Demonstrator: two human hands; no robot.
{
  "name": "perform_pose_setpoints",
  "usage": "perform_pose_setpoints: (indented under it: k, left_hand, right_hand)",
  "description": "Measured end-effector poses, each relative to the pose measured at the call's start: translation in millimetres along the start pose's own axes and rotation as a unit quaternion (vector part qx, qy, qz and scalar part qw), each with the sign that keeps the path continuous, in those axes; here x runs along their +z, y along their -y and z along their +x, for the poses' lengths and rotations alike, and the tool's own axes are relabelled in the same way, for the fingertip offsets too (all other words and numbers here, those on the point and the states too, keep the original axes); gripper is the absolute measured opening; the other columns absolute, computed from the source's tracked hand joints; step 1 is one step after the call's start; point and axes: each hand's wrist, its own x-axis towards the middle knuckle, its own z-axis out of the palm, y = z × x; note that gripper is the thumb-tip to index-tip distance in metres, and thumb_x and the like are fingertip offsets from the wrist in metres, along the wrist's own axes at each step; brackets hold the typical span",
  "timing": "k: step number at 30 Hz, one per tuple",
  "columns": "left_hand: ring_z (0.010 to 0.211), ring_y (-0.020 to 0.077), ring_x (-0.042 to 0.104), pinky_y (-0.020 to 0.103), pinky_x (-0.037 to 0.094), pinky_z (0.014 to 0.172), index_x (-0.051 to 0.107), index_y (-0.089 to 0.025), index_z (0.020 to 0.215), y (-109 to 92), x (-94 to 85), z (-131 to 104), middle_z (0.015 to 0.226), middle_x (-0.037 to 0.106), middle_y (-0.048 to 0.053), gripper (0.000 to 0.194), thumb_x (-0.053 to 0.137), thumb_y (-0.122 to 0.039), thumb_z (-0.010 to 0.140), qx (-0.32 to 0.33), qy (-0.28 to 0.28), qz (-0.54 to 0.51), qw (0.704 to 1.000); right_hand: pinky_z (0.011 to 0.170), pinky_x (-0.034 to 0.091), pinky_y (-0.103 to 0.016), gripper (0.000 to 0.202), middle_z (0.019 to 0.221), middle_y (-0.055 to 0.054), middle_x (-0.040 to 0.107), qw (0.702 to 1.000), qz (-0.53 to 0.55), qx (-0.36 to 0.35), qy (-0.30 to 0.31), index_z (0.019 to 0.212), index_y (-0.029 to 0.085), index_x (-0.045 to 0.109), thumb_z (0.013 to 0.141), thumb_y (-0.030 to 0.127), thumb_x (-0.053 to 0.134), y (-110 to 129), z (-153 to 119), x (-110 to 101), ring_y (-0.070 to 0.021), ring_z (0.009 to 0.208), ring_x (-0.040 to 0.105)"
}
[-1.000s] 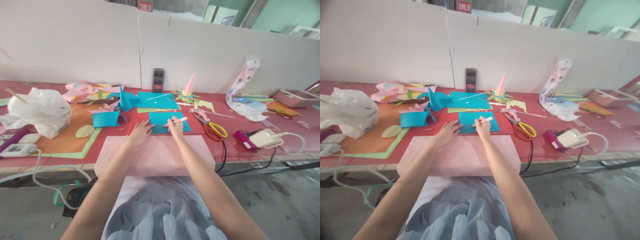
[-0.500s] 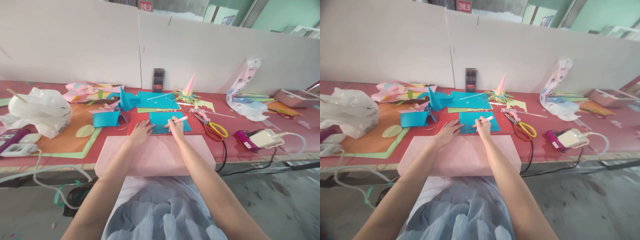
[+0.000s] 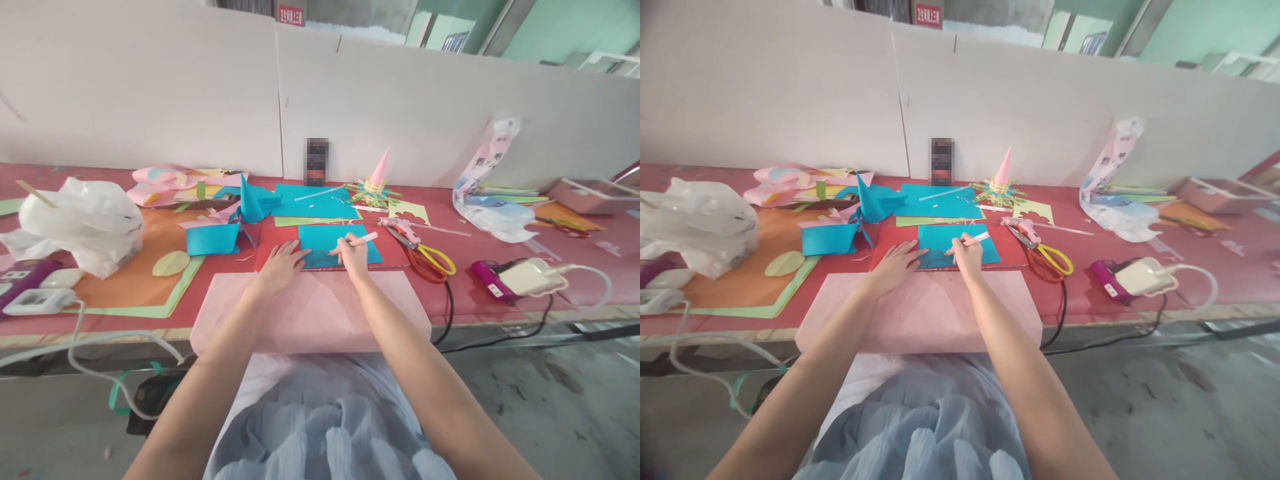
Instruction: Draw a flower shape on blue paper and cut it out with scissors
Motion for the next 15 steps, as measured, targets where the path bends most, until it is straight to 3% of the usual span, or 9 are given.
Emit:
perform_pose_setpoints:
  k: [8, 15]
  left_hand:
    - [0.139, 0.0246, 0.023, 0.047, 0.018, 0.113, 0.044, -0.03, 0.135, -0.1, 0.0, -0.5, 0.151, 0.027, 0.003, 0.043, 0.031, -0.035, 0.094, 0.0, -0.002, -0.006, 1.0]
    - [0.141, 0.0295, 0.013, 0.046, 0.02, 0.112, 0.04, -0.029, 0.137, -4.6, -5.2, -4.4, 0.155, 0.012, 0.003, 0.048, 0.037, -0.04, 0.091, -0.011, -0.008, -0.026, 1.0]
  right_hand:
    - [0.038, 0.036, -0.02, 0.025, 0.038, 0.005, 0.057, 1.0, 0.016, -0.006, -0.01, 0.05, 0.023, 0.034, 0.071, 0.019, 0.046, 1.8, -1.4, 0.4, -0.009, 0.031, 0.045]
    - [0.048, 0.049, -0.021, 0.026, 0.031, 0.01, 0.041, 0.981, 0.117, -0.045, -0.149, 0.059, 0.023, 0.038, 0.08, 0.03, 0.05, 0.8, 1.4, -7.3, -0.0148, 0.048, 0.063]
